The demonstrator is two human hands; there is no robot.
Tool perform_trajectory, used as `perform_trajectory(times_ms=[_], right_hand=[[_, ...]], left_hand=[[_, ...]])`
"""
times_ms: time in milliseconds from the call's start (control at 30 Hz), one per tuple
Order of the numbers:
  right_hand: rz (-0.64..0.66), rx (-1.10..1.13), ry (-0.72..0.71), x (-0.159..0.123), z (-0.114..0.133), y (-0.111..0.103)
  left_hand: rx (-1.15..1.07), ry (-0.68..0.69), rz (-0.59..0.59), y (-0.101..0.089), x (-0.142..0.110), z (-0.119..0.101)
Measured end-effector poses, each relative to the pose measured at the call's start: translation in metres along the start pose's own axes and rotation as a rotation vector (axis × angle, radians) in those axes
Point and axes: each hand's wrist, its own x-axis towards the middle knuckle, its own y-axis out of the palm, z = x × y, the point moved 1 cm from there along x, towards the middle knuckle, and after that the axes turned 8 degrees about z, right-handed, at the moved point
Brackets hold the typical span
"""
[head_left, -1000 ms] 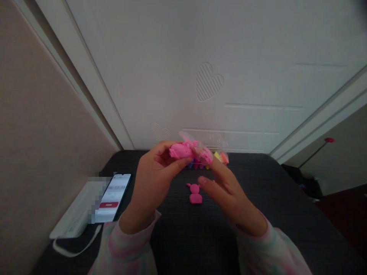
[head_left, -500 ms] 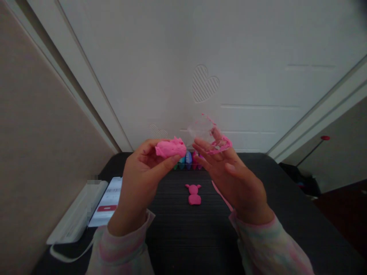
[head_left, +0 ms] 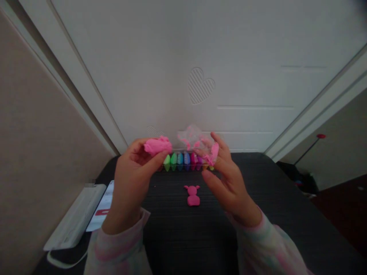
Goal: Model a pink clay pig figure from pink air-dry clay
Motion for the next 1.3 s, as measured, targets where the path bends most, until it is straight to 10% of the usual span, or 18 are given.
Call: perform_trajectory(times_ms=[133,367,667,933,1200,1300], right_hand=[[-0.003,-0.176,-0.032,-0.001,-0.005,-0.004],[0.024,-0.069,-0.063,-0.001,0.008,-0.004],[-0.049,0.365,0.039,-0.006,0.004,-0.002],[-0.023,0.585,0.095,-0.007,0.014,0.006],[-0.071,0.333,0.096,-0.008,0.003,-0.004],[-0.002,0.146,-0.043,-0.004,0.006,-0.008]], left_hand=[[0.251,0.198,-0.059,-0.003,-0.01,-0.015],[0.638,0.388,0.334,0.018,-0.021,-0.022],[0.154,0.344,-0.133,0.0,-0.021,-0.025],[0.878,0.75,0.138,0.018,-0.024,-0.022],[0.067,0.46,-0.2,0.0,-0.019,-0.024],[0.16,0.416,-0.087,-0.002,-0.02,-0.027]])
